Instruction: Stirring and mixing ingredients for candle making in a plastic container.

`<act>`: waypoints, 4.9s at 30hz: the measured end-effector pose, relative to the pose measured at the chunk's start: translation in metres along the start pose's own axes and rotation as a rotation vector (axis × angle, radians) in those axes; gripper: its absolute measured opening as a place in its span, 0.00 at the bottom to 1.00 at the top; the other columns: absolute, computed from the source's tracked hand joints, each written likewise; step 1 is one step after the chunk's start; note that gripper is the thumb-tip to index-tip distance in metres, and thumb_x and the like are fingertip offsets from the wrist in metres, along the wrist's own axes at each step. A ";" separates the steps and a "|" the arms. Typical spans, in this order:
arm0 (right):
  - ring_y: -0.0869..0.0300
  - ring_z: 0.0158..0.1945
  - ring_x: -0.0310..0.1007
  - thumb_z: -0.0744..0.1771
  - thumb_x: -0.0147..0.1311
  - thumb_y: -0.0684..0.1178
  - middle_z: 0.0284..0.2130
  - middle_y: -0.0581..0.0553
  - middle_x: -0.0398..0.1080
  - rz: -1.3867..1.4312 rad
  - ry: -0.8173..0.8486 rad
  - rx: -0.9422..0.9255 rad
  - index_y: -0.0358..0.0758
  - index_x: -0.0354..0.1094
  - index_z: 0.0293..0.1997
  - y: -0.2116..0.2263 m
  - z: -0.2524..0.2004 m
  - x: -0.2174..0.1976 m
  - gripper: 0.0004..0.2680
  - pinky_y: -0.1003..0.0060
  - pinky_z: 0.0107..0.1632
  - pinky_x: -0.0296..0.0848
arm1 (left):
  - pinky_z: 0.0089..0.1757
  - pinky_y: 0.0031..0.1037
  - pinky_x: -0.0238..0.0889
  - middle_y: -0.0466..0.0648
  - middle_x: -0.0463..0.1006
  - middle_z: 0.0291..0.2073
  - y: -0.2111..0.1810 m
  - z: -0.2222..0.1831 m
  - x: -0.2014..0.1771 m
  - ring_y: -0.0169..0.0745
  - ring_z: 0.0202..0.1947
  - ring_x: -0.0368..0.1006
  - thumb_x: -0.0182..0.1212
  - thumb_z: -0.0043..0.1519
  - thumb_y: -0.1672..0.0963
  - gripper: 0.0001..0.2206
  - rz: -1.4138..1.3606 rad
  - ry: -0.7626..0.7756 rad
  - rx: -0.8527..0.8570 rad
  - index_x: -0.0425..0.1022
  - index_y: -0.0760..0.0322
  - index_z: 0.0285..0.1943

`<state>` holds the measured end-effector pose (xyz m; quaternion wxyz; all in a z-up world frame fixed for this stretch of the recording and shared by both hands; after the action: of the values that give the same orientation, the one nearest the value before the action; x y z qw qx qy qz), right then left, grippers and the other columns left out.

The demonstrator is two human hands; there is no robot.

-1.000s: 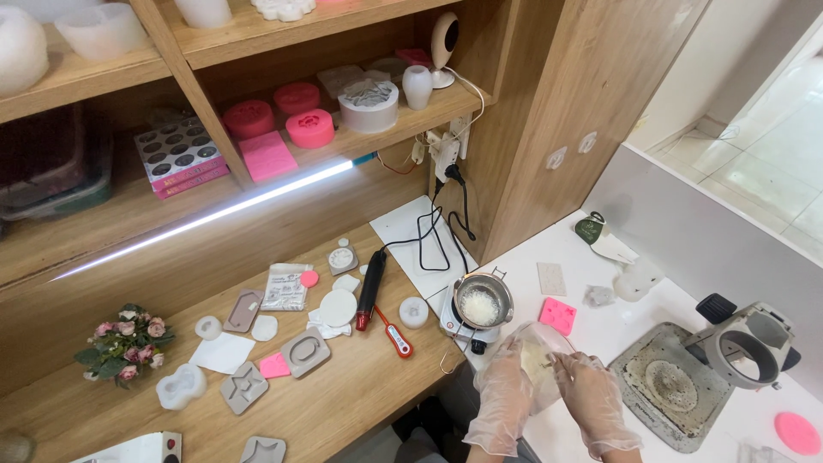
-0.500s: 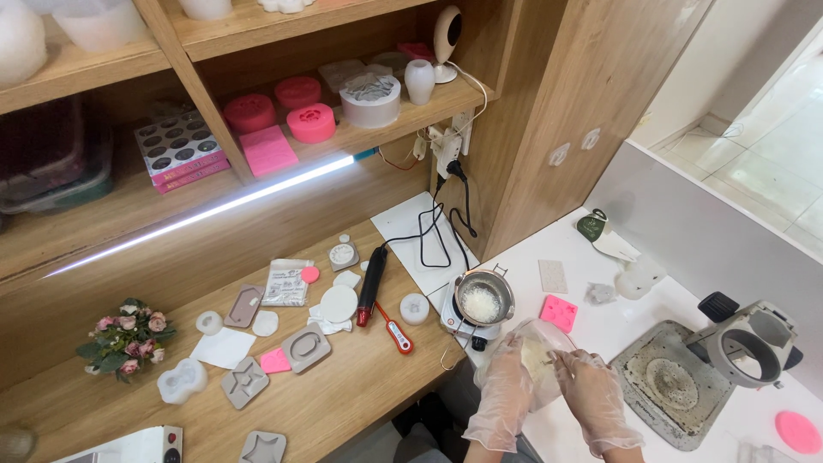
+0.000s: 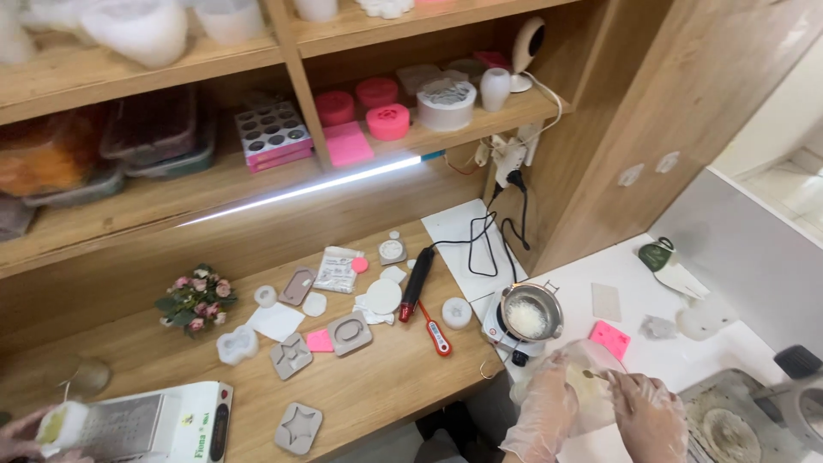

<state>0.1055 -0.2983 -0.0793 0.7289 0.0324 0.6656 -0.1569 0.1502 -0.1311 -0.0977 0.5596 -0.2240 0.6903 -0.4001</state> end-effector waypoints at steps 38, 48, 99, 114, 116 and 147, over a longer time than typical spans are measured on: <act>0.68 0.26 0.63 0.71 0.48 0.49 0.19 0.51 0.70 1.459 -0.122 0.566 0.44 0.77 0.32 -0.005 -0.014 0.006 0.12 0.78 0.29 0.62 | 0.57 0.36 0.65 0.39 0.73 0.62 -0.046 -0.055 -0.077 0.48 0.59 0.71 0.50 0.54 0.64 0.30 -0.304 -0.184 0.048 0.72 0.41 0.65; 0.69 0.27 0.66 0.72 0.49 0.47 0.23 0.49 0.73 1.525 -0.215 0.618 0.40 0.75 0.32 -0.029 -0.013 0.018 0.11 0.79 0.33 0.64 | 0.56 0.38 0.65 0.35 0.71 0.64 -0.039 -0.055 -0.072 0.51 0.57 0.71 0.50 0.54 0.63 0.31 -0.278 -0.138 -0.025 0.70 0.37 0.67; 0.71 0.23 0.58 0.71 0.50 0.49 0.19 0.52 0.64 1.631 -0.200 0.601 0.38 0.73 0.29 -0.026 0.036 -0.130 0.12 0.78 0.30 0.60 | 0.59 0.35 0.60 0.46 0.75 0.61 -0.032 -0.047 -0.078 0.45 0.60 0.70 0.46 0.52 0.63 0.30 -0.629 -0.166 -0.097 0.75 0.49 0.65; 0.57 0.31 0.69 0.67 0.55 0.41 0.27 0.43 0.76 0.849 -0.252 -0.482 0.34 0.77 0.42 0.120 0.119 -0.109 0.05 0.64 0.40 0.71 | 0.40 0.17 0.65 0.38 0.75 0.60 -0.043 -0.047 -0.088 0.30 0.35 0.70 0.48 0.53 0.67 0.29 -0.510 -0.186 -0.025 0.70 0.56 0.65; 0.60 0.28 0.68 0.69 0.53 0.44 0.25 0.46 0.76 0.838 -0.292 -0.470 0.35 0.78 0.40 0.114 0.116 -0.119 0.07 0.67 0.36 0.70 | 0.41 0.17 0.65 0.37 0.75 0.60 -0.043 -0.047 -0.087 0.30 0.38 0.70 0.48 0.53 0.67 0.29 -0.486 -0.196 -0.033 0.70 0.55 0.64; 0.67 0.27 0.63 0.71 0.47 0.49 0.20 0.50 0.69 1.428 -0.087 0.505 0.43 0.76 0.33 0.004 -0.013 -0.008 0.11 0.75 0.31 0.63 | 0.49 0.24 0.71 0.45 0.74 0.62 -0.052 -0.054 -0.071 0.43 0.59 0.70 0.51 0.53 0.66 0.31 -0.444 -0.195 0.089 0.73 0.47 0.66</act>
<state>0.0937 -0.2894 -0.0740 0.6493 0.6153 0.3975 0.2045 0.1117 -0.0908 -0.0110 0.5313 -0.3830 0.5487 -0.5196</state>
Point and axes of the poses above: each hand's wrist, its own z-axis towards the middle knuckle, its own x-axis out of the palm, y = z × x, the point moved 9 cm from there along z, towards the middle knuckle
